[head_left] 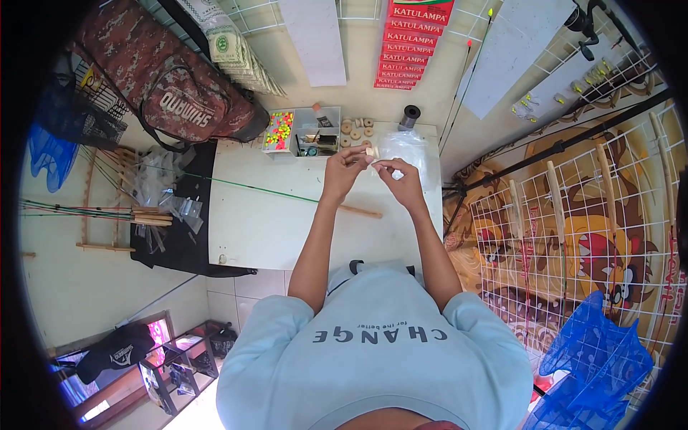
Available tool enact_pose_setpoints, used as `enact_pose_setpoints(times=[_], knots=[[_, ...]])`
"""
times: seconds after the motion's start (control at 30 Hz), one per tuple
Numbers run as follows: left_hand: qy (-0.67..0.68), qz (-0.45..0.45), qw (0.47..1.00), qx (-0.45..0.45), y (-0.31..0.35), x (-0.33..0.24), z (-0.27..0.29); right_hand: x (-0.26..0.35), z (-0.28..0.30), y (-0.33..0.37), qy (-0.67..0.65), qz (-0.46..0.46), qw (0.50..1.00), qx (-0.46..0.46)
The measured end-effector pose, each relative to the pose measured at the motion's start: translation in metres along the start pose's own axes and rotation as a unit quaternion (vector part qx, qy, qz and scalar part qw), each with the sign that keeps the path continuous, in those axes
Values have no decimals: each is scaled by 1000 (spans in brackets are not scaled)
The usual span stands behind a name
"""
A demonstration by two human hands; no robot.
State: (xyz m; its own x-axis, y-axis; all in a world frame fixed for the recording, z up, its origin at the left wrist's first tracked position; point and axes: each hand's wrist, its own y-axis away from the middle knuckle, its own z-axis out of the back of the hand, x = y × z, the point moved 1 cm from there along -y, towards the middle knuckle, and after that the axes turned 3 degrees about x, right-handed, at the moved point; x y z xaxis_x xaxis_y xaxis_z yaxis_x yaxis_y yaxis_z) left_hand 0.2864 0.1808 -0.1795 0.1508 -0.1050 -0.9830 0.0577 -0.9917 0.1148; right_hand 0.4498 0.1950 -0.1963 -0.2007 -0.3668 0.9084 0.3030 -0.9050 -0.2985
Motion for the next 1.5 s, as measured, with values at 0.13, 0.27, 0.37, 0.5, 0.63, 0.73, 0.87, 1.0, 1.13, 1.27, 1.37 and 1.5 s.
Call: enact_pose_setpoints(times=[0.13,0.27,0.37,0.5,0.63,0.73,0.87,1.0,1.13,1.27,1.37,1.5], knots=[[-24,15,998,54,4,-4,-1,-12,5,-5,-9,-58,997,-44],[-63,-12,994,84,5,-3,4,-7,12,-17,66,-39,996,-38],[-134,21,982,135,6,-7,7,-2,16,-20,110,-34,993,-6],[-292,13,949,113,6,-11,9,6,14,-18,200,-19,978,61],[-315,-35,947,49,6,-8,10,12,6,-15,153,-18,987,53],[-318,-25,947,30,5,-7,7,2,3,-10,123,-39,991,43],[-269,-59,961,-23,5,7,10,0,-4,-3,12,-68,997,30],[-173,-33,984,-41,3,14,10,2,-3,-3,-53,-111,992,31],[-142,-28,989,-38,4,12,10,4,-5,-4,-21,-105,993,43],[-186,-58,980,-38,4,4,12,9,-5,-5,100,-45,994,18],[-179,-55,982,-35,1,0,11,9,-6,-3,157,14,987,12],[-104,-97,988,-55,-2,0,8,16,-11,0,100,14,994,53]])
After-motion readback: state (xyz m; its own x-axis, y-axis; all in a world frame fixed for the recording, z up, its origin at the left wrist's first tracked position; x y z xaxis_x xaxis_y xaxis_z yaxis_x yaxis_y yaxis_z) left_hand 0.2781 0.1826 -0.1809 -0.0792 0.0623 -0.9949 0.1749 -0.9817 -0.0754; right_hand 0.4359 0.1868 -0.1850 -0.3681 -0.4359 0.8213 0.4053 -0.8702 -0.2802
